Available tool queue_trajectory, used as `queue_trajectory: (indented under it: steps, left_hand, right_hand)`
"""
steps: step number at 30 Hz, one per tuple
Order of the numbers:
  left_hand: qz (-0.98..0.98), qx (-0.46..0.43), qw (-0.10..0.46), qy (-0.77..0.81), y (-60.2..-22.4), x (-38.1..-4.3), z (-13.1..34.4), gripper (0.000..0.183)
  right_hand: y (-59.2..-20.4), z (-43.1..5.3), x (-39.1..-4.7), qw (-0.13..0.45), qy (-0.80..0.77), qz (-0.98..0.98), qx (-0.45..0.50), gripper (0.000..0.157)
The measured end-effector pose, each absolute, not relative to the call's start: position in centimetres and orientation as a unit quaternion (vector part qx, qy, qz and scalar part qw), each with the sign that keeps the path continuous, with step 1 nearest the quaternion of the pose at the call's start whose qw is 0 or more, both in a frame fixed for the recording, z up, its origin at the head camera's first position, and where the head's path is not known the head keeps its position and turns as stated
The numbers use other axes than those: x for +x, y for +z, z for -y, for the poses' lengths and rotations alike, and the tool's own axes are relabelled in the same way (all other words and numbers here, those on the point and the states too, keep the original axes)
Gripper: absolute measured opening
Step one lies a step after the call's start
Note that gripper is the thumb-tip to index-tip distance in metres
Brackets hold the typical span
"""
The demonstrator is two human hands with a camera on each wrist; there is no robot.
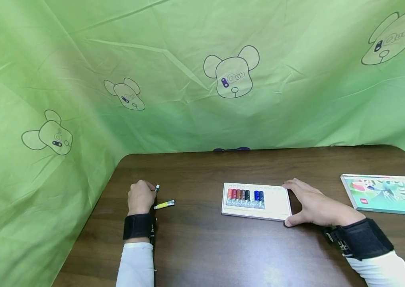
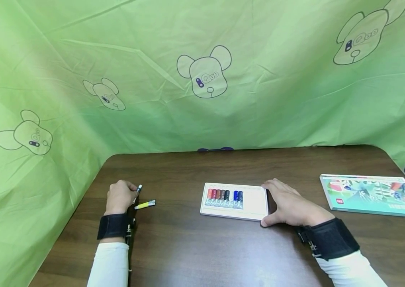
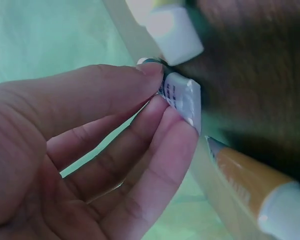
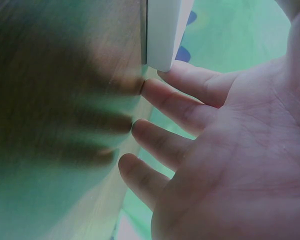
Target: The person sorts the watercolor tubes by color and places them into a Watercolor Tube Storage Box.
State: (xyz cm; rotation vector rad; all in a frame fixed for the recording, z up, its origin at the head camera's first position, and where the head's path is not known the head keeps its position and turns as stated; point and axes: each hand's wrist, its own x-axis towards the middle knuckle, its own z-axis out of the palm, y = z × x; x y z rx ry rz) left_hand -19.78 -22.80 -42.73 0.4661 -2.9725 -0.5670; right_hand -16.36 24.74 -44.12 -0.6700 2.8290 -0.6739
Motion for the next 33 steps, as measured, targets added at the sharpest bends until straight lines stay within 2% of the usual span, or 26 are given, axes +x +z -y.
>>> queue_trajectory:
  steps: [15,21,27,33]
  left_hand:
    - [0.967,0.156,0.041,-0.195,-42.8,-19.7,22.7,0.009]
    - [0.968,0.151,0.059,-0.192,-42.6,-19.6,22.3,0.009]
    - [0.970,0.111,0.093,-0.197,-41.8,-19.8,20.7,0.013]
    - [0.970,0.040,0.119,-0.208,-41.3,-19.6,17.0,0.015]
  right_hand:
    - [-44.0,-24.8,-16.3,0.084,-0.226,-0.946,-0.218,0.111]
    - [-44.1,-24.7,-16.3,0.086,-0.226,-0.946,-0.217,0.111]
    - [-44.0,-24.8,-16.3,0.086,-0.227,-0.946,-0.216,0.111]
    - [-44.1,-24.8,-16.3,0.089,-0.226,-0.946,-0.215,0.112]
